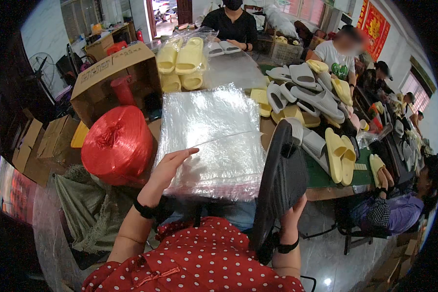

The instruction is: The recorder packages pairs of slippers into plastic bags in a workshop setting with other workers.

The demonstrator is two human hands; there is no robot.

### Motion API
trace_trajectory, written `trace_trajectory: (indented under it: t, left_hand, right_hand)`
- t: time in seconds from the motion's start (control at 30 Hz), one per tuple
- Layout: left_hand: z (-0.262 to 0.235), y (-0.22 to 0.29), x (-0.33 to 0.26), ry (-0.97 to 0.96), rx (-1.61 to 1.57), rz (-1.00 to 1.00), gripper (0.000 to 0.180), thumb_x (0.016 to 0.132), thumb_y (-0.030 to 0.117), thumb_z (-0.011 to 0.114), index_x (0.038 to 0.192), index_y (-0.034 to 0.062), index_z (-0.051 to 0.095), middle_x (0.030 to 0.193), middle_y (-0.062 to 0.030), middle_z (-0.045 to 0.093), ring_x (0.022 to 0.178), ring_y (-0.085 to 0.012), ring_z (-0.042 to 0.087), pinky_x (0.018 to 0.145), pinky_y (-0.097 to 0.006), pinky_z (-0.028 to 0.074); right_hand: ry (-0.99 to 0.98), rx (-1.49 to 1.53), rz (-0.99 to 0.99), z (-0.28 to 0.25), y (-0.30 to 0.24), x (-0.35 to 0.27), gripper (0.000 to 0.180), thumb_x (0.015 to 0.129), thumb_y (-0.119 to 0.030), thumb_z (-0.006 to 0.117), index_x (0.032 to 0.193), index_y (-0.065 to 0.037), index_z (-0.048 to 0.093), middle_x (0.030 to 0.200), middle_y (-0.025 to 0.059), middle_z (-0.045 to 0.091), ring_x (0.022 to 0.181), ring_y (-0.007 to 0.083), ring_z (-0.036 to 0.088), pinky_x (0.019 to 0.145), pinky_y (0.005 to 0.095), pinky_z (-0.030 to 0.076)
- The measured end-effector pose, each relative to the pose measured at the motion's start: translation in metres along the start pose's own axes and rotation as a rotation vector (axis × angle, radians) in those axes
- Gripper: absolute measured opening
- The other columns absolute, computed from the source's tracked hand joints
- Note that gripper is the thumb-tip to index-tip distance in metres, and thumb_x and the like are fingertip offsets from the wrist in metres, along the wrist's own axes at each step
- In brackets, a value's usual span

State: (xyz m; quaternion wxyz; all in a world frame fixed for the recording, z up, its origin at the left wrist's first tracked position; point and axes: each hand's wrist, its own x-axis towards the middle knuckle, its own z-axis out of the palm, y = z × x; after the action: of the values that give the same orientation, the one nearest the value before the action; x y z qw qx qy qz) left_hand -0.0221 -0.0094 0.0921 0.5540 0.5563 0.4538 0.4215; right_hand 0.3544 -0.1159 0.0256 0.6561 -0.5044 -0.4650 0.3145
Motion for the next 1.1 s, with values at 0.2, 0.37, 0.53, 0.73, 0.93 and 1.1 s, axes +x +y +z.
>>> trace_trajectory:
  t: [0.2, 0.37, 0.53, 0.73, 0.93, 1.1]
  left_hand:
    - [0.016, -0.006, 0.015, -0.016, 0.096, 0.141, 0.042, 0.104, 0.032, 0.051, 0.129, 0.0009, 0.064, 0.118, -0.0082, 0.069, 0.112, -0.0135, 0.058, 0.1, -0.027, 0.043]
    - [0.022, -0.006, 0.025, -0.152, -0.037, 0.081, 0.042, 0.107, 0.024, 0.044, 0.139, -0.0027, 0.053, 0.133, -0.0097, 0.062, 0.121, -0.016, 0.056, 0.108, -0.027, 0.04]
    - [0.025, 0.014, 0.008, -0.102, 0.301, 0.251, 0.04, 0.106, 0.017, 0.039, 0.137, -0.0023, 0.054, 0.136, -0.0155, 0.059, 0.128, -0.0206, 0.053, 0.111, -0.03, 0.037]
    - [0.026, 0.017, -0.002, -0.059, 0.646, 0.486, 0.043, 0.1, 0.018, 0.047, 0.14, 0.0034, 0.053, 0.145, -0.0217, 0.05, 0.136, -0.0399, 0.044, 0.116, -0.045, 0.031]
    - [0.05, 0.032, -0.022, -0.124, 1.006, 0.729, 0.046, 0.097, 0.02, 0.054, 0.143, 0.0193, 0.053, 0.158, -0.0112, 0.035, 0.147, -0.0407, 0.024, 0.118, -0.059, 0.021]
    - [0.057, 0.035, -0.028, -0.257, 0.911, 0.781, 0.046, 0.099, 0.021, 0.051, 0.145, 0.0156, 0.049, 0.158, -0.0115, 0.034, 0.148, -0.0366, 0.025, 0.119, -0.056, 0.018]
  right_hand:
    - [-0.383, -0.427, -0.595, 0.053, -0.056, 0.008, 0.046, 0.077, 0.0, 0.067, 0.122, 0.002, 0.061, 0.122, 0.0193, 0.064, 0.118, 0.0345, 0.06, 0.102, 0.0388, 0.044]
    - [-0.574, -0.625, -0.373, 0.077, -0.057, 0.015, 0.034, 0.076, -0.007, 0.069, 0.107, 0.003, 0.061, 0.103, 0.0237, 0.062, 0.094, 0.0451, 0.062, 0.079, 0.0461, 0.051]
    - [-0.532, -0.708, -0.351, 0.076, -0.055, 0.016, 0.033, 0.08, -0.013, 0.069, 0.108, 0.002, 0.06, 0.101, 0.023, 0.062, 0.093, 0.0456, 0.061, 0.077, 0.0493, 0.05]
    - [-0.484, -0.887, -0.386, 0.081, -0.061, 0.018, 0.026, 0.083, -0.016, 0.069, 0.099, 0.002, 0.059, 0.097, 0.0227, 0.061, 0.089, 0.0445, 0.061, 0.076, 0.0505, 0.05]
    - [-0.588, -0.946, -0.467, 0.104, -0.069, 0.012, 0.032, 0.084, -0.021, 0.07, 0.1, 0.002, 0.057, 0.095, 0.0237, 0.06, 0.085, 0.0432, 0.062, 0.074, 0.0491, 0.052]
    - [-0.556, -1.044, -0.515, 0.125, -0.035, 0.044, 0.023, 0.082, -0.018, 0.069, 0.092, 0.002, 0.061, 0.098, 0.0235, 0.062, 0.088, 0.0411, 0.063, 0.074, 0.048, 0.052]
